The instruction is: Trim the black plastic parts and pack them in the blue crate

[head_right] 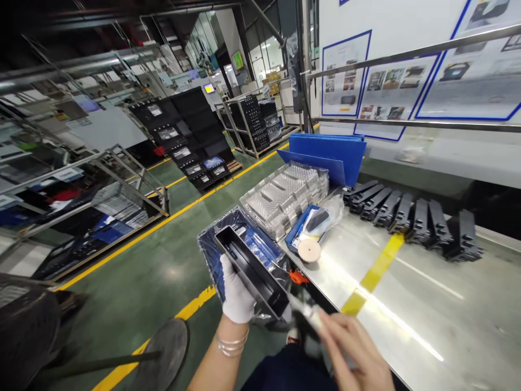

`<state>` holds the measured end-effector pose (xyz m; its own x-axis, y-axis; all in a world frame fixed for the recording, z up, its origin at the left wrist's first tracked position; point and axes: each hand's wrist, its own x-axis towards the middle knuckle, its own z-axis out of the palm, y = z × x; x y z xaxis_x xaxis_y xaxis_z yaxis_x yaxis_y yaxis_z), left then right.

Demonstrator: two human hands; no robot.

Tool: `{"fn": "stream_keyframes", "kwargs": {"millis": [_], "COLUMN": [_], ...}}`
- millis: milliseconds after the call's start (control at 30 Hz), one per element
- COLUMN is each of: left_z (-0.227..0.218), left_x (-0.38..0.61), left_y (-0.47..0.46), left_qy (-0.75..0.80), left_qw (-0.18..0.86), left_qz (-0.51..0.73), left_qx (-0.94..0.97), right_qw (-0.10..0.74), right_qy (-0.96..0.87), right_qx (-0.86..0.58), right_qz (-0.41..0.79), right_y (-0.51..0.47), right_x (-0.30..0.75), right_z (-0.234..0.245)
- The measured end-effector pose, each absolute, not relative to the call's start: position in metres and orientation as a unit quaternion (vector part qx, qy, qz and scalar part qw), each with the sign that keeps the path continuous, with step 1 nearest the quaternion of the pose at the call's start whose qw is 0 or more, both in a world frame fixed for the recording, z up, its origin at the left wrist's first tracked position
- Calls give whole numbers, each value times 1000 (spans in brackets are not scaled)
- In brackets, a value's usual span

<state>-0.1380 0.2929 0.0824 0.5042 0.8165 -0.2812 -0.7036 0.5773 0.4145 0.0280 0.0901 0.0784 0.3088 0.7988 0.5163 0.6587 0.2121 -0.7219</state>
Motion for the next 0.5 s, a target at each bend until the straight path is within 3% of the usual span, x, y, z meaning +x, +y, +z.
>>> {"fn": "stream_keyframes", "kwargs": {"millis": [500], "left_z": [84], "left_x": [-136], "left_y": [282], "left_qy": [227], "left_qw": [883], "left_qz": [391], "left_qx": [129], "right_qw": [498], "right_qy": [-564], "right_qx": [-654], "right_qz": [81], "right_y": [75], "right_x": [54], "right_z": [49]}}
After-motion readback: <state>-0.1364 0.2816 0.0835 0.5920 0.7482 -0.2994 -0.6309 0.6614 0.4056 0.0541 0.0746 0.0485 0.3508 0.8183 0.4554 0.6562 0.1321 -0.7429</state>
